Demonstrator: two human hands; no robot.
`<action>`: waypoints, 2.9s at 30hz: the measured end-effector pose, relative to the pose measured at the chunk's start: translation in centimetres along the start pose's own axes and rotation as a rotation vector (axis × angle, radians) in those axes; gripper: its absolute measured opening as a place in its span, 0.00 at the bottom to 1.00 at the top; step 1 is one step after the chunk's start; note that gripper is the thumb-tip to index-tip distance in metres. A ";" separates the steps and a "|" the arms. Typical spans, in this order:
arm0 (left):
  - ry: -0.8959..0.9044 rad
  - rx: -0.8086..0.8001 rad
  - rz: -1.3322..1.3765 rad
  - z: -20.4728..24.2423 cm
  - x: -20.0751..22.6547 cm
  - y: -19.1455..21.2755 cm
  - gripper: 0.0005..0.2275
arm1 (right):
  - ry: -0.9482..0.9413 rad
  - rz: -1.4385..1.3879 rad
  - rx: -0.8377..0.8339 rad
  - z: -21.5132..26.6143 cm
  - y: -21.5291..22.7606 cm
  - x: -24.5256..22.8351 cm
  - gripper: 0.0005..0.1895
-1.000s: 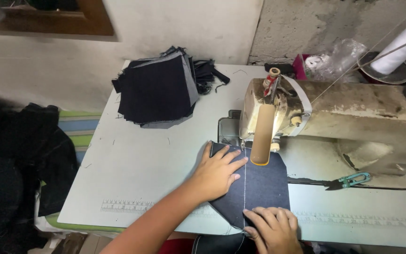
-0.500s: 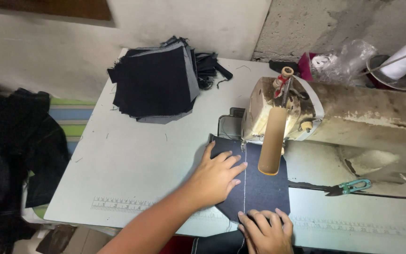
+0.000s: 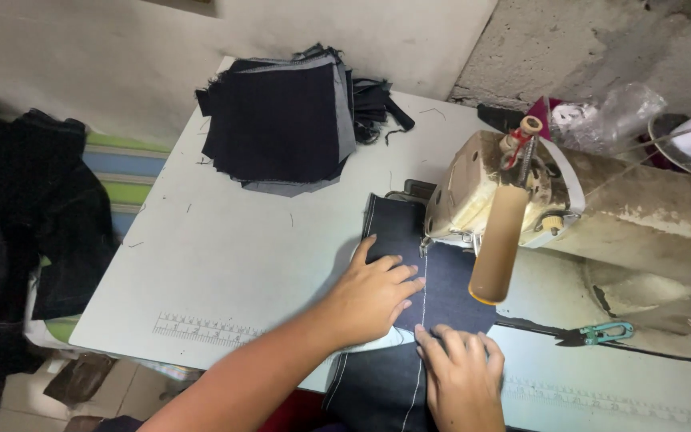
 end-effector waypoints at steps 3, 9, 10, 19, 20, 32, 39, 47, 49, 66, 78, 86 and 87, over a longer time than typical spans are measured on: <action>-0.004 0.011 0.000 -0.1 -0.1 -0.1 0.17 | -0.014 -0.005 -0.046 -1.3 0.4 0.3 0.16; 0.002 0.032 0.023 -0.2 -0.1 0.2 0.15 | 0.020 0.056 -0.104 -3.8 0.9 0.6 0.18; 0.007 0.046 0.021 -0.2 0.0 0.2 0.15 | 0.013 0.050 -0.102 -4.2 0.9 0.6 0.18; 0.045 0.066 -0.022 -0.6 0.1 1.1 0.17 | -0.040 0.038 -0.280 -7.5 0.2 1.2 0.23; 0.050 0.063 -0.050 -0.6 -0.1 1.1 0.19 | -0.033 0.058 -0.291 -7.7 -0.2 1.2 0.24; -0.095 0.175 -0.117 0.1 3.0 -1.4 0.21 | -0.047 0.143 -0.199 -3.6 0.7 0.8 0.29; 0.020 0.066 -0.267 -0.6 1.4 -2.1 0.23 | -0.103 0.015 -0.152 -2.0 -0.5 0.7 0.26; 0.426 0.154 0.267 -0.7 0.3 0.0 0.22 | -0.242 -0.262 0.353 -3.6 2.6 3.5 0.20; 0.322 0.303 0.116 -0.4 0.6 0.5 0.30 | -0.195 -0.204 0.399 -3.1 3.4 2.2 0.20; 0.108 0.062 -0.006 -0.9 1.6 -0.9 0.24 | -0.003 -0.017 0.128 1.8 0.8 -0.9 0.07; 0.067 0.082 -0.045 -0.4 1.5 -0.8 0.23 | 0.069 0.021 0.251 2.7 -0.3 -0.9 0.07; -0.096 -0.081 0.142 4.1 4.1 0.8 0.17 | 0.046 0.020 0.215 3.1 -0.5 -0.5 0.23; -0.098 -0.081 0.143 4.3 3.8 0.5 0.17 | 0.044 0.022 0.214 3.3 -0.8 -0.4 0.23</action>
Point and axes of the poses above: each hand's wrist, its own z-axis away from the middle knuckle, its own y-axis out of the back of the hand, x = y × z, the point moved 1 cm from there along -z, towards the middle knuckle, and after that the axes turned 10 degrees about z, right-handed, at the moved point
